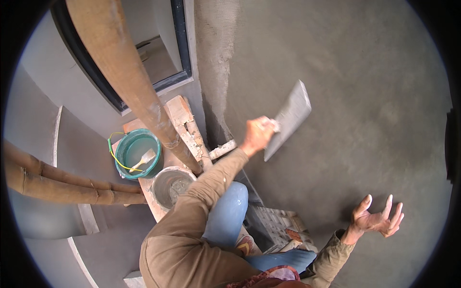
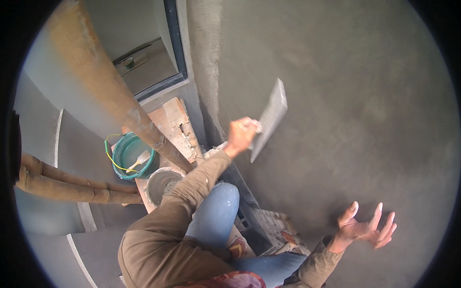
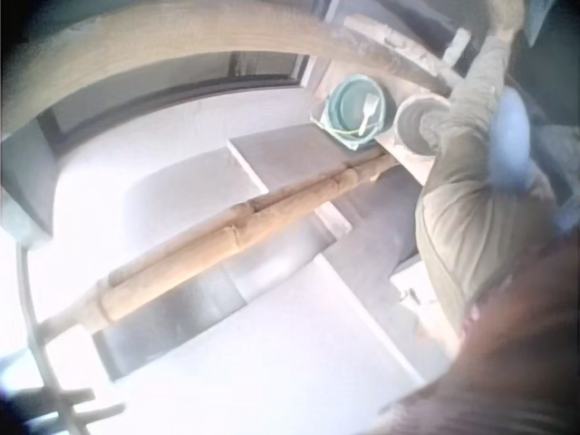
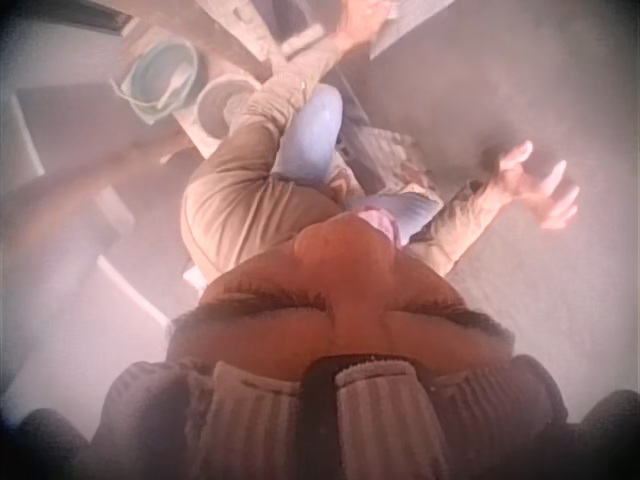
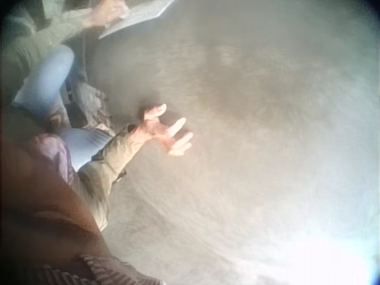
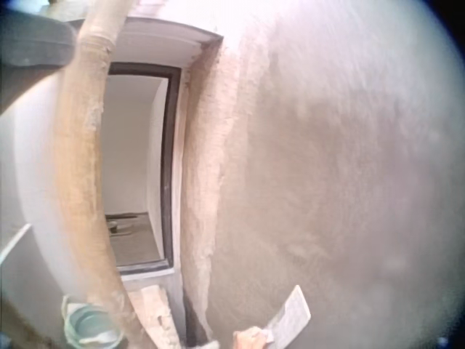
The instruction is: The person scoops plaster from a bucket using a trowel and applies it to a wall with a float. They repeatedly smooth the surface and occasionally wipe the float with a cloth.
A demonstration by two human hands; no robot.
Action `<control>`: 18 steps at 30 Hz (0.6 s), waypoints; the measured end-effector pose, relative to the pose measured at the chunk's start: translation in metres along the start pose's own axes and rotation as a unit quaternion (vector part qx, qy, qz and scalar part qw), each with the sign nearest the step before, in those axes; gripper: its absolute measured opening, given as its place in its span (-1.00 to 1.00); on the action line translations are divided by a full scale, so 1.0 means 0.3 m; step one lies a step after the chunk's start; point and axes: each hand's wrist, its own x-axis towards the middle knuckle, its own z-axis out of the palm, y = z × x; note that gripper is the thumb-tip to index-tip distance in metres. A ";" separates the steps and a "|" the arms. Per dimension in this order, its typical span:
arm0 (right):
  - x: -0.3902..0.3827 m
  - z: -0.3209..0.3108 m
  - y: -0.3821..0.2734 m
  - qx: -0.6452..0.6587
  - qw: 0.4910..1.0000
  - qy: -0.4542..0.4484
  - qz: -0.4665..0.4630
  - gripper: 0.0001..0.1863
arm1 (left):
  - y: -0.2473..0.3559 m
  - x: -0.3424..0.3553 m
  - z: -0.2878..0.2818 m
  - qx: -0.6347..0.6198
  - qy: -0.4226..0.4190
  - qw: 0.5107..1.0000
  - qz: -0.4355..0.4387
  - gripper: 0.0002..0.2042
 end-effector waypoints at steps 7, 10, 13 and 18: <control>-0.015 0.008 0.021 -0.001 1.000 0.007 0.006 -0.39 | 0.080 -0.287 0.147 0.018 -0.099 0.994 0.043 -0.84; -0.016 0.005 0.017 -0.005 1.000 -0.002 -0.002 -0.38 | 0.008 -0.252 0.054 -0.085 0.009 0.996 -0.022 -0.79; -0.008 0.005 0.014 0.003 1.000 0.010 -0.004 -0.39 | -0.182 -0.117 -0.142 -0.055 0.098 0.989 -0.096 -0.69; 0.000 0.015 -0.010 0.026 0.999 0.027 -0.002 -0.39 | -0.426 0.191 -0.383 0.122 0.238 0.962 -0.065 -0.52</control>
